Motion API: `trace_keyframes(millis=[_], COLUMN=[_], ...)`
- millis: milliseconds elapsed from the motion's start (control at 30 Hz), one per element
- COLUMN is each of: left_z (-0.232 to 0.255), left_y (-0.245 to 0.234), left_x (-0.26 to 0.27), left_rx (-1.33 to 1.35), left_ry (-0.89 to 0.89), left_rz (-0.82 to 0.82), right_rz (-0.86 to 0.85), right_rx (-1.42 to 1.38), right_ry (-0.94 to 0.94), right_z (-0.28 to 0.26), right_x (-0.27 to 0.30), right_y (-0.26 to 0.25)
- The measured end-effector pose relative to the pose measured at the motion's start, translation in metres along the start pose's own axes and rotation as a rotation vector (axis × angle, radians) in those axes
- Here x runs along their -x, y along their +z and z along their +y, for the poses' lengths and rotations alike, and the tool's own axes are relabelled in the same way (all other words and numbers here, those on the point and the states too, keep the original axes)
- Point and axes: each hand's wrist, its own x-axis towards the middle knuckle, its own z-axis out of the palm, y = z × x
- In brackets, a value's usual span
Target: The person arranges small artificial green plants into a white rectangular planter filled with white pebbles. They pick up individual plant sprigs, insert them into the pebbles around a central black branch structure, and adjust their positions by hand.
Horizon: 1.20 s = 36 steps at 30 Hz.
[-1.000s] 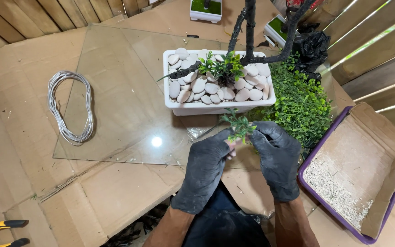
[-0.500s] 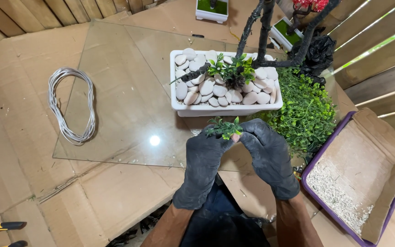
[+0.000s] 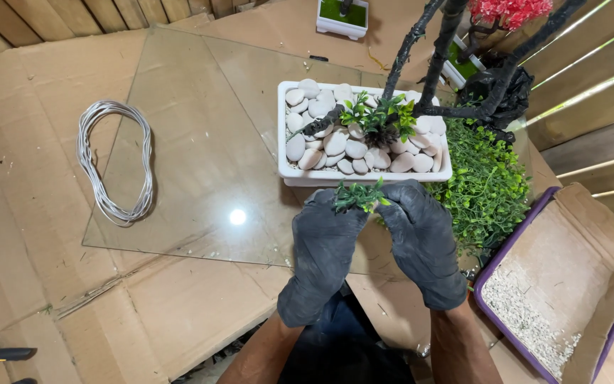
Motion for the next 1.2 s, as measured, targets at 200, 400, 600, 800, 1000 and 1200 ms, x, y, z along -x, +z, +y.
trace_keyframes(millis=[200,400,600,800,1000,1200], left_z=[-0.062,0.045,0.036,0.031,-0.148,-0.156], left_y=[0.027,-0.012,-0.006,-0.005,0.062,0.084], left_x=[-0.018,-0.021,-0.029,-0.039,-0.087,-0.103], left_rx=[-0.136,0.124,0.075,0.057,0.059,0.075], left_ry=[0.186,-0.167,-0.135,0.079,0.096,0.143], left_rz=[-0.026,-0.066,-0.057,-0.107,-0.15,-0.127], right_rz=[0.093,0.148,0.164,0.157,0.15,0.162], right_rx=[0.032,0.035,0.034,-0.034,-0.089,-0.107], right_ry=[0.029,0.081,0.117,0.188,0.232,0.281], right_z=[-0.007,-0.017,-0.021,-0.02,-0.012,-0.006], right_x=[-0.002,-0.009,-0.011,-0.02,-0.014,-0.009], right_y=[0.009,0.013,0.014,0.009,0.001,-0.014])
